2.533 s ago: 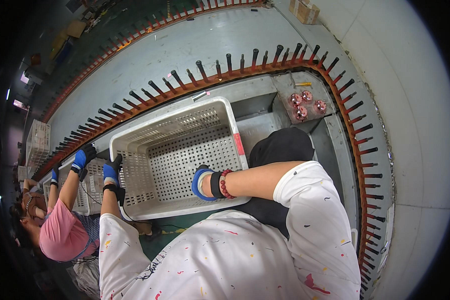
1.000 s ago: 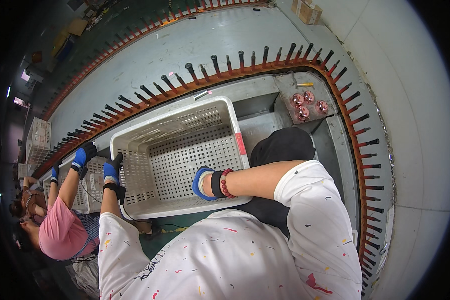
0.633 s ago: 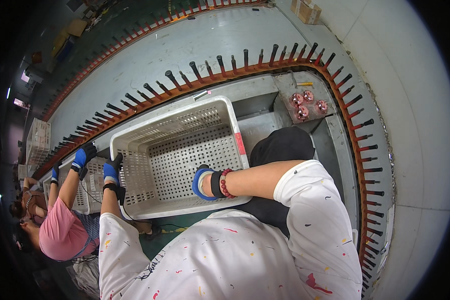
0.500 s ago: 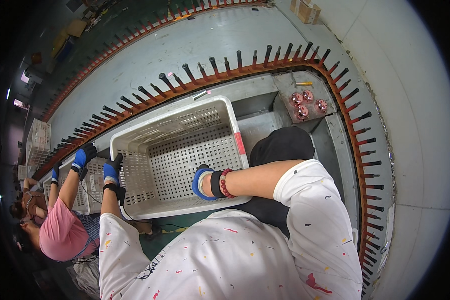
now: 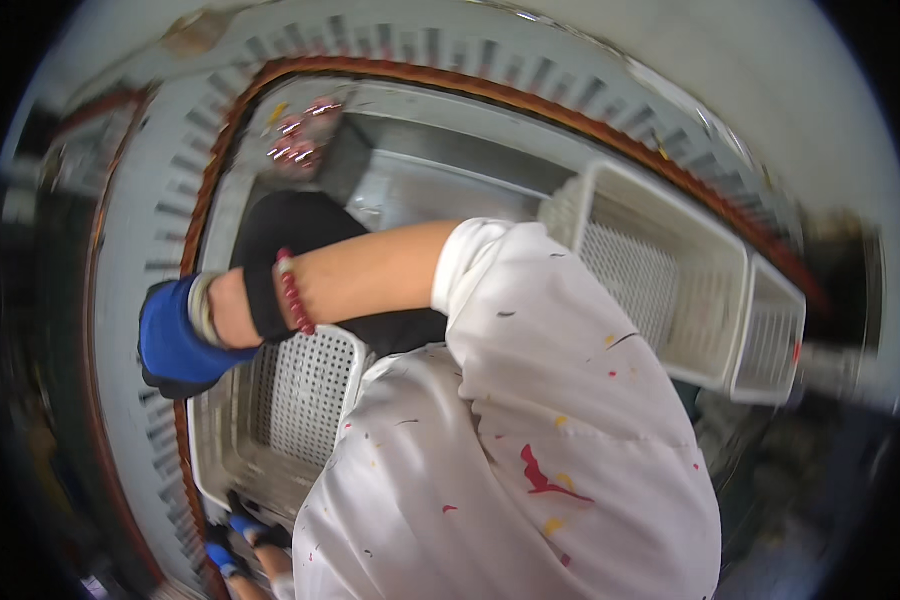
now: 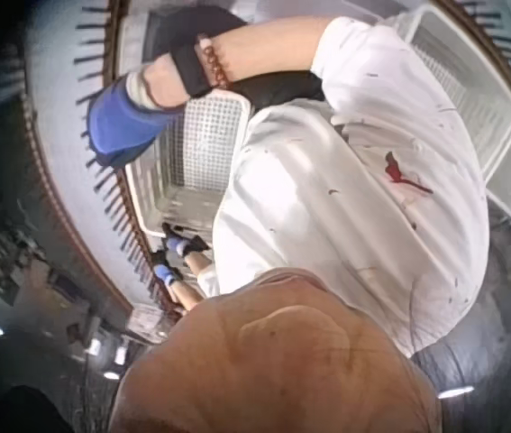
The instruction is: Collecting pink ornaments from a production rack and placing them into a white plastic basket.
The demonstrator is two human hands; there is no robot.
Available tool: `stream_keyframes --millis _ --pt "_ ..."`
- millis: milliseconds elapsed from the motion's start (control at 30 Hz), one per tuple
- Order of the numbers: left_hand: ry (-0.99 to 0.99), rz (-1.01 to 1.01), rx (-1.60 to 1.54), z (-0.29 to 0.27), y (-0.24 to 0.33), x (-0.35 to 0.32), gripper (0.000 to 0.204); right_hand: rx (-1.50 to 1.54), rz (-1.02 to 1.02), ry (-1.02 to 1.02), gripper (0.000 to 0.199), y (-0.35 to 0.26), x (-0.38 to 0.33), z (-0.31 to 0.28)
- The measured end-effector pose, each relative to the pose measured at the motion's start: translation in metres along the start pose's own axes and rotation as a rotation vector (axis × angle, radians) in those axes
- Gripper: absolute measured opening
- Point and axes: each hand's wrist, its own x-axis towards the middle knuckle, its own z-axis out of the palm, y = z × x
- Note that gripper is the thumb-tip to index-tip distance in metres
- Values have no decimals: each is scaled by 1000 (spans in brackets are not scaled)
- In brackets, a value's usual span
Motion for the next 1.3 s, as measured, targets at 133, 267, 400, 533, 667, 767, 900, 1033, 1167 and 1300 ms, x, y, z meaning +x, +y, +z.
stream_keyframes --millis 133,267,400,533,667,767,900,1033,1167,1300 --pt "21 79 -7 54 26 -31 52 -175 516 -166 21 21 -111 -77" --pt "-69 82 32 89 40 -13 52 -257 873 -92 26 -23 -216 -99" --pt "-158 75 100 124 50 1 51 -402 1434 -708 18 -72 -305 -90" --pt "-230 69 141 156 57 5 51 -675 1225 -1245 19 -99 -364 -73" --pt "-274 76 185 170 67 5 50 -612 1267 -1104 20 -96 -377 -82" --pt "-297 83 223 175 73 3 50 -572 1252 -1154 19 -96 -377 -97" --pt "-302 96 254 172 81 0 49 -590 1389 -1220 19 -115 -413 -102" --pt "-274 75 243 164 72 -15 49 -663 1499 -1282 18 -124 -459 -105" --pt "-159 33 183 123 59 -23 48 -399 1819 -1065 22 -94 -469 -109" --pt "81 -52 48 27 20 -81 48 -318 1607 -933 26 -66 -418 -134"
